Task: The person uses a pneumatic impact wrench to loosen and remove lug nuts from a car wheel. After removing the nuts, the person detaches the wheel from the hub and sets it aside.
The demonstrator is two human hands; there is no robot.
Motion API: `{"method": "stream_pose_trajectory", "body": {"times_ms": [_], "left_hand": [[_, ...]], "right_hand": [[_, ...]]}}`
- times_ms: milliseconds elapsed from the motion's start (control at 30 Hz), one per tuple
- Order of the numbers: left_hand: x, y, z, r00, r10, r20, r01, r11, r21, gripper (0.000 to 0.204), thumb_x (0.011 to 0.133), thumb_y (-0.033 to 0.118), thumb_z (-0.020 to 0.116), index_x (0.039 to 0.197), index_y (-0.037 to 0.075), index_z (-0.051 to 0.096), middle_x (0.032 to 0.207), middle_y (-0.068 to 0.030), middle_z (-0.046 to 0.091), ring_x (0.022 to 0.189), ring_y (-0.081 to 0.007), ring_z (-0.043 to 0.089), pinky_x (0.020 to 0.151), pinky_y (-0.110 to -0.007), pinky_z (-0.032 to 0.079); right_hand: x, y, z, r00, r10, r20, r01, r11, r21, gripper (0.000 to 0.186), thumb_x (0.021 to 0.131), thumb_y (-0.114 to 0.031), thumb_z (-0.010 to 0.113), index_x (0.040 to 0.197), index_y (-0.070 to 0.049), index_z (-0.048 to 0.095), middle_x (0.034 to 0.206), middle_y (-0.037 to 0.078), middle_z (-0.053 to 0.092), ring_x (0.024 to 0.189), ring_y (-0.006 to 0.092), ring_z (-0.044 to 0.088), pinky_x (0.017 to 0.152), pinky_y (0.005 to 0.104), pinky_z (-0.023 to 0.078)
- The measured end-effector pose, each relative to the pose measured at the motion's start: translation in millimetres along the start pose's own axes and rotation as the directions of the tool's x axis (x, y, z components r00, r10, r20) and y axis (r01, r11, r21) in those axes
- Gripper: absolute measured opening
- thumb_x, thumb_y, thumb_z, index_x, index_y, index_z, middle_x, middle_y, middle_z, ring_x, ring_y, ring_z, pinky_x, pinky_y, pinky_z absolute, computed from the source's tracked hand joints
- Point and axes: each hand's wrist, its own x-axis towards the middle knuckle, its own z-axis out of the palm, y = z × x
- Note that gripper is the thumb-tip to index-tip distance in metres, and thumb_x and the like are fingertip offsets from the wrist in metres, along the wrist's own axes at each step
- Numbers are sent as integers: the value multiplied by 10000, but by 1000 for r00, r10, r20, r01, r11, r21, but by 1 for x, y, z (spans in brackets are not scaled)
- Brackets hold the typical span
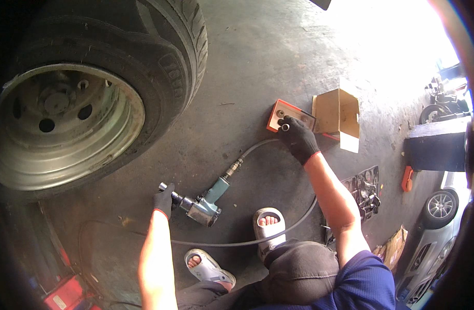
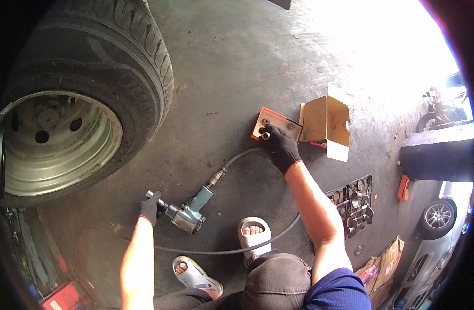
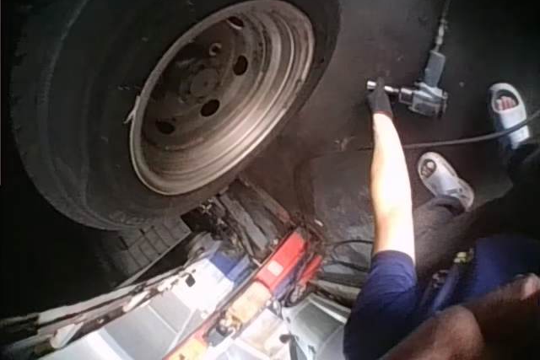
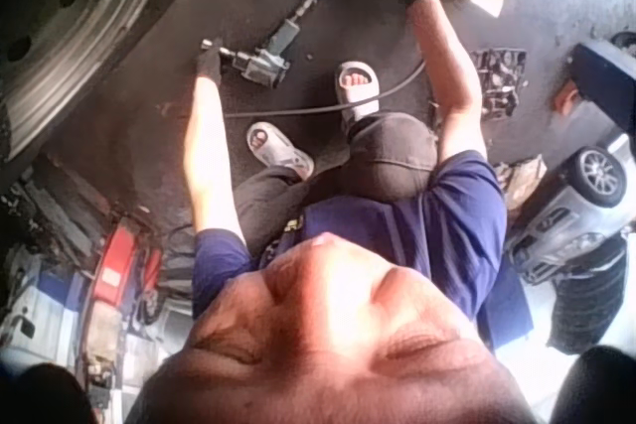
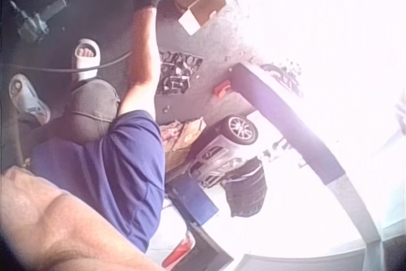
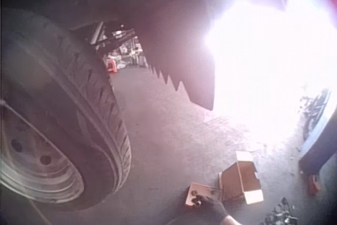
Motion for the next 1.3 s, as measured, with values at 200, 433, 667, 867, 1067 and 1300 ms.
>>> {"method": "stream_pose_trajectory", "body": {"times_ms": [200, 433, 667, 867, 1067, 1300], "left_hand": [[-2, -17, 16, 998, 33, -61, -38, 995, -90, 374, 881, 318, 857, 1063, 16, 732, 951, -39, 693, 773, -173, 651, 690, -378, 549], [-11, -11, 19, 986, 120, -115, -133, 984, -119, 395, 891, 354, 831, 1082, 20, 741, 947, -46, 684, 741, -170, 622, 689, -367, 536], [-6, -9, 14, 999, -1, -37, -6, 981, -196, 303, 951, 353, 783, 1082, 87, 723, 914, -9, 657, 734, -156, 629, 675, -345, 538], [2, -18, 8, 1000, 7, -16, -11, 974, -228, 267, 965, 363, 772, 1048, 116, 715, 898, 10, 654, 751, -140, 648, 677, -342, 554], [1, -21, 7, 999, -39, -20, 32, 954, -299, 409, 957, 402, 774, 1087, 14, 756, 986, -52, 703, 798, -166, 647, 740, -354, 533], [-12, -8, 6, 998, -60, 7, 60, 951, -304, 319, 969, 363, 769, 1064, 61, 730, 962, -57, 703, 826, -209, 683, 761, -398, 560]], "right_hand": [[3, -67, 13, 994, -23, 103, -61, 675, 735, 337, 1003, -119, 674, 1325, -23, 651, 1273, 154, 711, 1148, 297, 703, 1012, 424, 575], [-5, -108, 17, 821, -107, 561, -550, -410, 728, 528, 918, 155, 575, 1427, 14, 575, 1438, 167, 632, 1291, 299, 654, 1148, 469, 525], [-16, -141, 18, 883, -163, 440, -460, -482, 746, 745, 856, 210, 615, 1553, -12, 473, 1507, 159, 590, 1355, 277, 617, 1183, 450, 492], [-15, -148, 30, 869, -259, 421, -484, -620, 618, 761, 823, 260, 559, 1525, -32, 523, 1489, 159, 611, 1360, 284, 619, 1190, 461, 488], [-18, -157, 28, 840, -318, 439, -527, -669, 524, 742, 820, 263, 530, 1498, -37, 550, 1485, 170, 617, 1364, 300, 618, 1200, 479, 479], [-24, -170, 26, 744, -336, 577, -626, -655, 424, 373, 1040, -54, 606, 1409, -14, 587, 1356, 148, 675, 1216, 258, 686, 1059, 408, 574]]}}
